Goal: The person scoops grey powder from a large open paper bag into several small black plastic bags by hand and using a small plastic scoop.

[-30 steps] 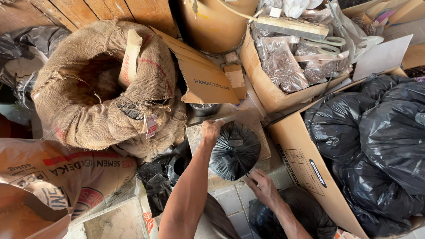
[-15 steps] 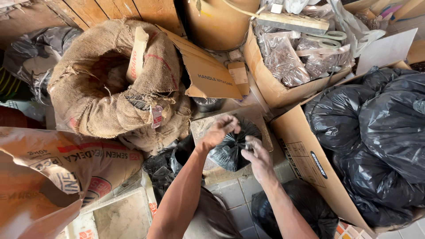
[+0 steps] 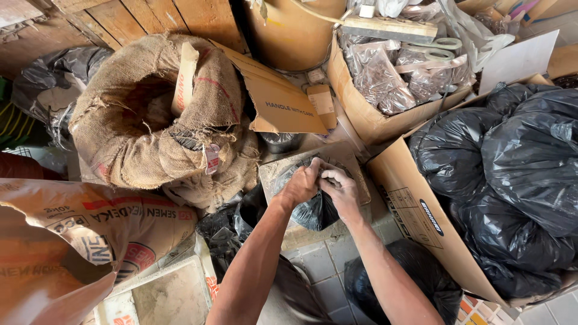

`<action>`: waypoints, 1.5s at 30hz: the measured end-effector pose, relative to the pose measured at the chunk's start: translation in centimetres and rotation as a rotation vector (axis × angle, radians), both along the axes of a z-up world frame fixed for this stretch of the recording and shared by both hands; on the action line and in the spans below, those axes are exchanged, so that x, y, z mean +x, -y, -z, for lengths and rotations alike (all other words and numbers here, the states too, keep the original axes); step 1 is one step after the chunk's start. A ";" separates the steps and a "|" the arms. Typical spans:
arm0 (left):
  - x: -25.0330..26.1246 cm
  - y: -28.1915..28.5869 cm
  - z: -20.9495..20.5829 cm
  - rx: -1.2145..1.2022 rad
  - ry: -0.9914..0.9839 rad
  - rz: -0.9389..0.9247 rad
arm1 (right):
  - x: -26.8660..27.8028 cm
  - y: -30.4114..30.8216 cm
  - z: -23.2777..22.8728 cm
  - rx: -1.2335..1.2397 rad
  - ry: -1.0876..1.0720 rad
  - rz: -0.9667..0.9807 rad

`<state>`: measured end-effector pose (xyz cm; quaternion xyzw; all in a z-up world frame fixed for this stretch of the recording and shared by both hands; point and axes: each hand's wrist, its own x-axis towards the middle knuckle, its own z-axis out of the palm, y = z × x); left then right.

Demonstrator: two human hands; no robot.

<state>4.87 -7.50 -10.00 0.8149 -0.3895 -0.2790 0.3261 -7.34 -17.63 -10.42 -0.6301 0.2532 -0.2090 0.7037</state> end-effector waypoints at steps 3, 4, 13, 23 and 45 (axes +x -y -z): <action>-0.2 -0.2 -1.4 0.023 -0.055 0.016 | -0.2 1.2 0.3 -0.082 -0.084 0.029; -0.1 -0.2 -1.2 0.024 -0.055 0.016 | -0.2 1.2 0.4 -0.081 -0.084 0.029; -0.5 -1.1 -4.0 -0.091 -0.117 0.045 | -0.7 1.8 3.0 0.101 -0.217 0.074; -0.7 -1.1 -4.2 -0.299 -0.073 -0.012 | -1.0 3.1 3.1 0.522 -0.352 -0.197; -1.5 -1.9 0.0 0.053 -0.317 -0.217 | -0.9 3.4 2.6 0.816 -0.120 -0.267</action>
